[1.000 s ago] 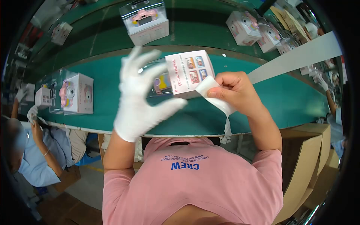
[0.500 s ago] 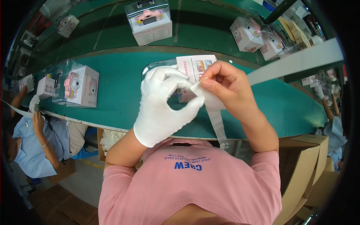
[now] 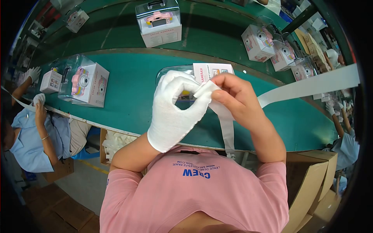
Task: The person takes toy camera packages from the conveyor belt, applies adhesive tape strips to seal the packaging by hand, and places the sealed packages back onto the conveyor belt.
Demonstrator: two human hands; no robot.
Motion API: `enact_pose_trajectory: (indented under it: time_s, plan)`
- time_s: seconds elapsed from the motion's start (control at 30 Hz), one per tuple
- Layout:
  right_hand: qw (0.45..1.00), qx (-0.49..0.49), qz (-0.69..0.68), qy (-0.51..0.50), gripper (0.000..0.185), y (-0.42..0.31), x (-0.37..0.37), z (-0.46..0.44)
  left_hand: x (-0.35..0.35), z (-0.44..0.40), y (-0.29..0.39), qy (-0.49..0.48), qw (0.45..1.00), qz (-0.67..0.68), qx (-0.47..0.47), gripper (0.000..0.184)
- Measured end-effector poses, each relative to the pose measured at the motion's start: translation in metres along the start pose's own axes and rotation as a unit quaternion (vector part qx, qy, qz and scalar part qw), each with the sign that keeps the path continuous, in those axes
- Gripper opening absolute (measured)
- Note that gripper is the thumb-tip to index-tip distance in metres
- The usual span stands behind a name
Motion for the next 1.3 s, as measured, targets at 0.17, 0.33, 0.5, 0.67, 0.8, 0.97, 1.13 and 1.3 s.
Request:
enact_pose_trajectory:
  time_s: [0.17, 0.33, 0.5, 0.67, 0.8, 0.97, 1.13, 1.3]
  plan:
    - [0.999, 0.044, -0.004, 0.024, 0.006, -0.005, 0.000, 0.009, 0.004, 0.000, 0.003, 0.037, 0.998, 0.021, -0.042, 0.016]
    - [0.998, -0.028, 0.048, 0.005, 0.005, -0.009, -0.005, 0.010, -0.001, -0.003, 0.001, 0.035, 0.996, 0.041, -0.075, 0.015]
    - [0.993, -0.003, 0.115, -0.017, 0.005, -0.023, -0.013, 0.011, -0.015, 0.000, -0.006, -0.086, 0.996, -0.025, 0.010, 0.026]
    - [0.976, 0.054, 0.207, 0.047, 0.005, -0.028, -0.045, 0.009, -0.030, 0.000, -0.010, 0.012, 0.946, -0.265, 0.187, 0.041]
    - [0.993, 0.104, -0.008, 0.050, 0.011, 0.025, -0.095, 0.003, -0.047, 0.010, -0.039, 0.097, 0.985, -0.134, -0.053, 0.056]
    - [0.990, 0.086, -0.105, 0.041, 0.013, 0.083, -0.062, 0.018, -0.020, 0.024, -0.042, -0.033, 0.992, -0.080, -0.090, 0.079]
    - [0.977, 0.127, -0.166, 0.029, 0.011, 0.058, -0.048, 0.058, -0.027, 0.019, -0.042, -0.110, 0.987, -0.024, -0.111, 0.089]
    - [0.987, 0.151, -0.023, 0.049, 0.010, 0.022, -0.058, 0.052, 0.010, 0.013, -0.008, -0.140, 0.932, -0.331, -0.038, 0.098]
Point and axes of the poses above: each hand's wrist, its own z-axis away from the middle knuckle, its own x-axis out of the palm, y = z × x, the point moved 1 cm from there along -z, towards the middle knuckle, and after that the axes turned 9 degrees about x, right-handed, at the moved point
